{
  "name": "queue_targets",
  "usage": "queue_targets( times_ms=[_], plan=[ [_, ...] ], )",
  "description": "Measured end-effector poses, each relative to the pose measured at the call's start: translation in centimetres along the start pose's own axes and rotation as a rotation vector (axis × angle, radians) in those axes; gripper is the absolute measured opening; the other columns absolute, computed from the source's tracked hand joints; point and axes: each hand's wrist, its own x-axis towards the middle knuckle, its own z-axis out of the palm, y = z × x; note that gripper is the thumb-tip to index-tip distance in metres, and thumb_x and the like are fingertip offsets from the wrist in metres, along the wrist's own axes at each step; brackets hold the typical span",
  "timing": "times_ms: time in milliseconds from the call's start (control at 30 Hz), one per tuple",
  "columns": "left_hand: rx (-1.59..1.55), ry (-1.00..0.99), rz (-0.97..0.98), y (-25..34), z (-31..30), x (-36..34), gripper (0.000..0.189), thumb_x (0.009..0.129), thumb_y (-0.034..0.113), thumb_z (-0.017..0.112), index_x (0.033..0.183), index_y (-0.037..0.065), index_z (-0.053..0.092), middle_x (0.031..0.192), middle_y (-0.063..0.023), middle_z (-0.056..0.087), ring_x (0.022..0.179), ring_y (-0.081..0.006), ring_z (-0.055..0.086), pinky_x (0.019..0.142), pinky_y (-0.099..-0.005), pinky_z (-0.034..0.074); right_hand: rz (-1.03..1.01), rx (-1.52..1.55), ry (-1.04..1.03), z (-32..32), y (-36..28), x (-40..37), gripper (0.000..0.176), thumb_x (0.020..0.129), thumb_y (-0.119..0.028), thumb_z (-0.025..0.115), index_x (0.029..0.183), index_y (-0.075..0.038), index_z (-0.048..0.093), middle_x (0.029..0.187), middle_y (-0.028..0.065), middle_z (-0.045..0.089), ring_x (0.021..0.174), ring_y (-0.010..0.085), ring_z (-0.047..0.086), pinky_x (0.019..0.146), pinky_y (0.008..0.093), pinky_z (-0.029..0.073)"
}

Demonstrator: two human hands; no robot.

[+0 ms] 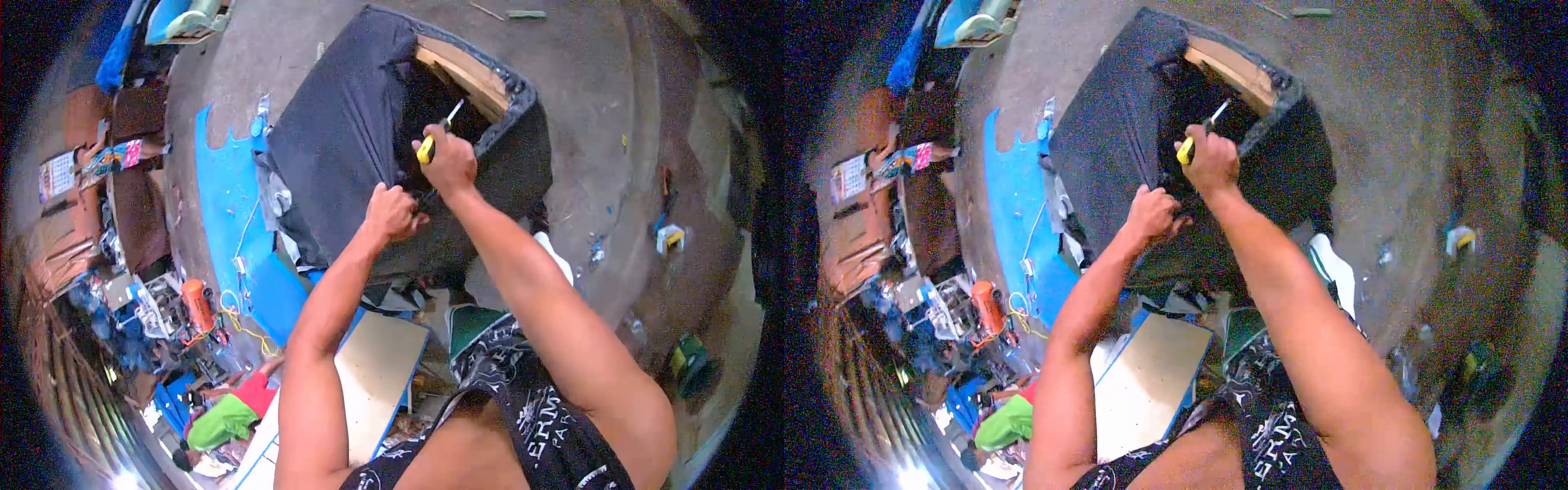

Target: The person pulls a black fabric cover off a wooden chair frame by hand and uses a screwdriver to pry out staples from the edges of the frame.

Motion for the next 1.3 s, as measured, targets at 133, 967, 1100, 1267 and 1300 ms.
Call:
queue_targets(
  times_ms=[133,967,1100,1267,1300],
  plan=[
    [-0.057,0.339,0.027,-3.0,1.8,-5.0,0.031,0.085,0.041,0.067,0.064,0.018,0.069,0.072,-0.002,0.068,0.082,-0.0203,0.062,0.068,-0.0398,0.04,-0.058,-0.049,0.0,0.5,0.8,-0.1,0.031,0.083,-0.039,0.072,0.103,-0.019,0.059,0.075,0.0122,0.065,0.068,0.0358,0.065,0.063,0.0485,0.051],
    [0.115,-0.184,0.252,-3.5,1.2,-8.5,0.05,0.087,0.057,0.059,0.07,0.012,0.071,0.072,-0.0104,0.067,0.075,-0.0265,0.064,0.076,-0.0407,0.043,0.059,-0.21,-0.167,0.1,0.4,-0.4,0.035,0.082,-0.027,0.068,0.114,-0.02,0.056,0.084,0.0138,0.069,0.075,0.0353,0.069,0.071,0.0488,0.054],
    [-0.021,0.241,0.396,-6.0,2.1,-12.7,0.01,0.075,0.022,0.072,0.076,0.015,0.065,0.073,-0.0029,0.063,0.077,-0.0238,0.06,0.075,-0.0416,0.042,0.014,-0.151,-0.176,-0.5,1.0,-0.4,0.035,0.08,-0.024,0.067,0.114,-0.019,0.056,0.087,0.0153,0.068,0.078,0.0366,0.068,0.07,0.0495,0.054],
    [-0.047,0.036,0.163,-10.8,-0.9,-21.6,0.018,0.085,0.026,0.066,0.099,0.017,0.066,0.076,-0.0047,0.064,0.087,-0.0251,0.063,0.082,-0.0431,0.04,0.056,-0.131,-0.181,-0.2,0.3,-0.3,0.039,0.075,-0.022,0.072,0.111,-0.018,0.057,0.086,0.0162,0.069,0.078,0.0359,0.069,0.07,0.0487,0.054],
    [0.007,-0.053,0.062,-9.9,-1.6,-21.0,0.026,0.084,0.032,0.067,0.104,0.016,0.066,0.078,-0.0058,0.064,0.089,-0.0253,0.063,0.083,-0.0436,0.04,0.059,-0.134,-0.212,-0.3,0.3,-0.4,0.036,0.078,-0.024,0.07,0.112,-0.019,0.057,0.085,0.0146,0.068,0.078,0.0348,0.068,0.072,0.0475,0.053]
  ],
)
